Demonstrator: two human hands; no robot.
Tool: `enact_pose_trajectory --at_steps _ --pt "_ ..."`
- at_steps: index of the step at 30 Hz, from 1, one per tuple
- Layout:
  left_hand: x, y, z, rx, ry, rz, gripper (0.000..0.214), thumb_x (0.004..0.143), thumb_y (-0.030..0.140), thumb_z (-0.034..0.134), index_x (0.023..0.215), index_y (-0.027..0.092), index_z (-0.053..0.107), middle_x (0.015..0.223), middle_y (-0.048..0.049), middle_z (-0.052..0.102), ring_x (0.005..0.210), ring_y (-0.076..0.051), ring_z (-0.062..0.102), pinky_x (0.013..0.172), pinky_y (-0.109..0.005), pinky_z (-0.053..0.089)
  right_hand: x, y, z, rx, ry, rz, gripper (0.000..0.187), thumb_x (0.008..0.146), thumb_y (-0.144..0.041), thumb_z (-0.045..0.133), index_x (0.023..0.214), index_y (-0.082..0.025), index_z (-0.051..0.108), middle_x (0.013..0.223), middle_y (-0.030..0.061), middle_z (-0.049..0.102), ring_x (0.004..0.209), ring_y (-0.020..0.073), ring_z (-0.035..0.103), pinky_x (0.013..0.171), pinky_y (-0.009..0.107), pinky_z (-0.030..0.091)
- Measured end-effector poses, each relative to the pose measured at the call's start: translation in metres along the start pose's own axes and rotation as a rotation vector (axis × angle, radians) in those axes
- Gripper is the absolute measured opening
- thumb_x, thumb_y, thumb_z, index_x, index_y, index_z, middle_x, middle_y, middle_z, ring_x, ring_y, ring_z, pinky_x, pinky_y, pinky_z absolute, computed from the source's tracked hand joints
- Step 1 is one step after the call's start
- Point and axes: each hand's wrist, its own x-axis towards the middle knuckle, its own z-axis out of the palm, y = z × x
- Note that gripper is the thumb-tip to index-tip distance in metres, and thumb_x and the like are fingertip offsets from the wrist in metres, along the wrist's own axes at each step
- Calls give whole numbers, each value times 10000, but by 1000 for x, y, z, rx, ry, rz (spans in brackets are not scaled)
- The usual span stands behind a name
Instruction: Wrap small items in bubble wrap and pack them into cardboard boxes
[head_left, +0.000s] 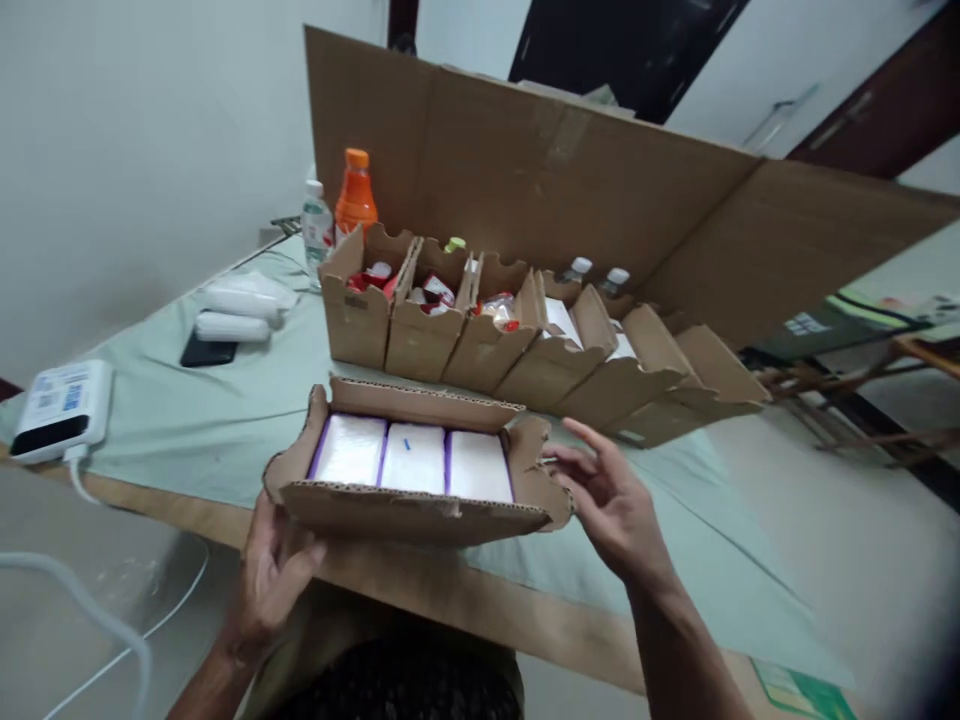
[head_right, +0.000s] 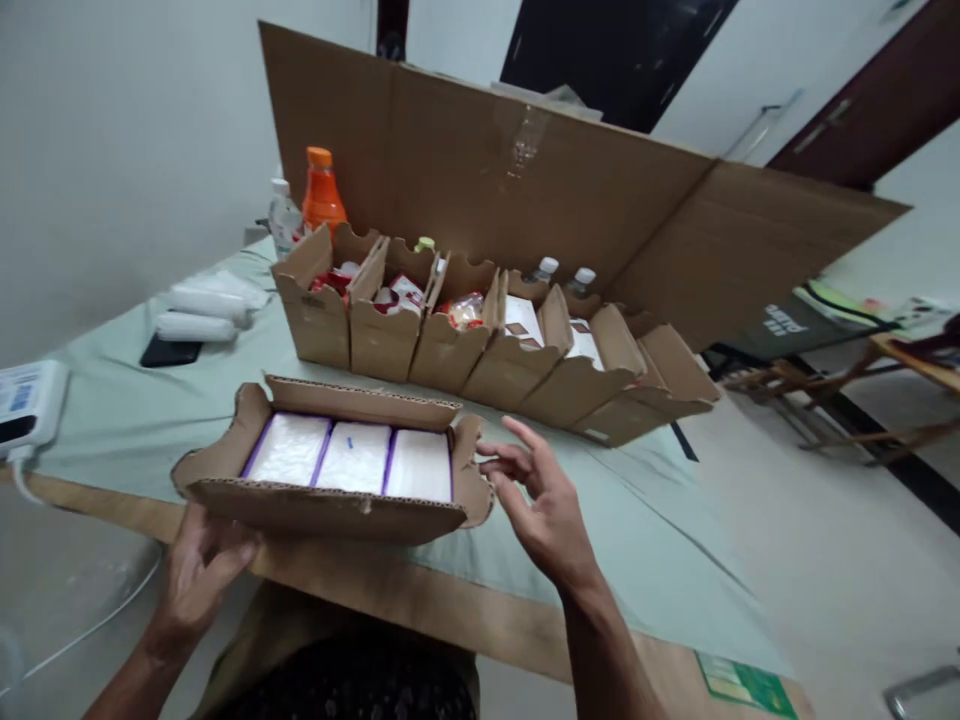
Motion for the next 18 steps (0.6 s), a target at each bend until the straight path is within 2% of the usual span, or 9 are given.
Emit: enact_pose_trajectory --at_steps 2,4,6,8,11,14,16,18 --pt "-7 1 1 32 -27 -22 741 841 467 698 1517 280 459 1431 -98 613 1427 -342 499 1247 -515 329 -26 16 4 27 -137 30 699 856 -405 719 1496 -248 487 1360 148 688 1206 290 687 990 452 581" --pt "-12 -3 0 83 -41 -48 713 838 458 712 1485 254 493 1375 -106 646 1376 -344 548 1223 -514 369 -47 25 21 11 -250 43 752 805 -458 781 1477 -245 518 1446 164 623 1327 346 602 1060 526 537" --pt "-11 -9 3 105 -46 -56 717 834 451 722 1477 236 488 1342 -110 661 1324 -338 591 1169 -489 442 -58 29 43 -20 -240 26 730 799 -499 783 1441 -243 548 1384 165 654 1306 374 604 1063 572 525" --pt "-3 -12 14 101 -29 -23 694 839 452 707 1459 231 487 1306 -105 673 1271 -326 626 1095 -450 513 -58 31 59 -68 -144 1 634 835 -510 733 1386 -237 579 1250 160 706 1226 381 642 1034 585 532" --pt "25 -4 53 124 -65 70 606 849 432 667 1385 195 514 1219 -112 692 1144 -310 677 993 -440 567 -42 41 57 -145 26 28 463 854 -527 665 1183 -202 652 1056 153 744 1012 362 706 911 539 579" --pt "65 14 104 167 -247 193 695 838 389 625 1462 153 433 1314 -156 661 1191 -317 650 1036 -486 538 -18 58 35 -220 192 136 431 814 -591 649 988 -197 651 906 131 748 840 324 712 745 454 592" --pt "87 20 132 196 -291 226 757 814 362 648 1509 175 411 1378 -146 644 1259 -310 621 1088 -486 505 -9 72 24 -260 248 190 478 798 -614 641 1028 -195 636 930 127 752 824 314 717 681 416 580" --pt "99 19 145 248 -301 254 819 791 336 678 1543 187 390 1498 -154 564 1382 -315 535 1166 -497 433 -11 87 21 -284 220 215 573 820 -604 602 1201 -177 603 1079 152 747 838 308 728 657 409 580"
